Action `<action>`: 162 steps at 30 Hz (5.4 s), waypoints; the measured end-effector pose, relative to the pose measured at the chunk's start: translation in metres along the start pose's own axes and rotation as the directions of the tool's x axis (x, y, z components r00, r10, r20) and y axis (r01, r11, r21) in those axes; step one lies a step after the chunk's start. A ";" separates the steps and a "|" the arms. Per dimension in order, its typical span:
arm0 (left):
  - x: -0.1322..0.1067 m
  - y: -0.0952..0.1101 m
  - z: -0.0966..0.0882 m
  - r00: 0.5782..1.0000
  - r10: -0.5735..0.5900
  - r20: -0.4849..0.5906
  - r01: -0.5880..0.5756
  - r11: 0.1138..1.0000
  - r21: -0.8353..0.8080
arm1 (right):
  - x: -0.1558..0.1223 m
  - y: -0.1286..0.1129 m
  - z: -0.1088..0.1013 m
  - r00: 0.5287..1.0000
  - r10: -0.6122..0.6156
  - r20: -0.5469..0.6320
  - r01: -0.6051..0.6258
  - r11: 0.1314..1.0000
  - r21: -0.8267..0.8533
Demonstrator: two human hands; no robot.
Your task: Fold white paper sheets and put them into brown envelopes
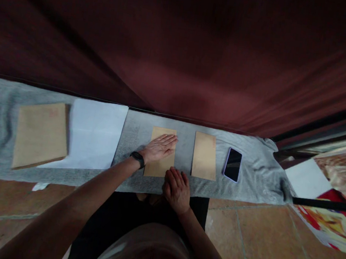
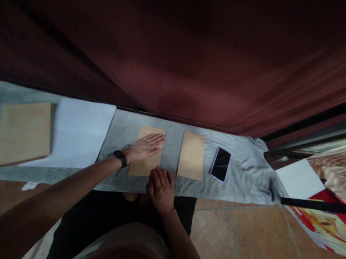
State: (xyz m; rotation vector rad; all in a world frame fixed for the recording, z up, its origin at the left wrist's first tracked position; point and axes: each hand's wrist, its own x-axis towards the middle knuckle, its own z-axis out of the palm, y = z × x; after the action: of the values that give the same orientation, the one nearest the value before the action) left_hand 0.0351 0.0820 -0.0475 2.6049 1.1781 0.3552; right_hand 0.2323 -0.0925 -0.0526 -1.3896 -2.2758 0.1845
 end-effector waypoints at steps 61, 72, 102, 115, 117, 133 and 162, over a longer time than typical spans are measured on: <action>-0.131 0.086 0.011 0.992 0.125 -0.012 -0.121 0.980 0.158 | 0.117 0.044 0.031 0.994 0.039 0.100 -0.028 0.994 -0.109; -0.129 0.087 0.009 0.994 0.108 0.034 -0.112 0.981 0.161 | 0.099 0.030 0.023 0.973 -0.108 0.203 0.125 0.990 -0.070; -0.127 0.085 0.012 0.993 0.121 0.016 -0.122 0.981 0.151 | 0.120 0.035 0.031 0.991 0.028 0.130 -0.017 0.996 -0.091; -0.131 0.087 0.015 0.993 0.116 0.031 -0.119 0.982 0.144 | 0.013 0.008 -0.006 0.981 -0.123 0.153 0.129 0.991 -0.032; -0.132 0.086 0.015 0.991 0.130 0.038 -0.134 0.983 0.128 | 0.006 0.007 -0.009 0.978 -0.131 0.163 0.142 0.988 -0.055; -0.156 0.080 0.004 0.994 0.099 0.051 -0.100 0.995 0.028 | -0.008 0.009 -0.016 0.963 -0.167 0.211 0.190 0.977 -0.092; -0.182 0.074 -0.011 0.995 -0.047 -0.090 0.048 0.999 0.005 | -0.015 -0.003 -0.024 0.980 -0.049 0.191 0.047 0.999 0.016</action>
State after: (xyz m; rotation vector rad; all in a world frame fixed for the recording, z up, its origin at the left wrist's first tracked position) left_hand -0.0340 -0.1021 -0.0334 2.5859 1.2704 0.4641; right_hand 0.2465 -0.1101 -0.0350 -1.3614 -2.4568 0.3280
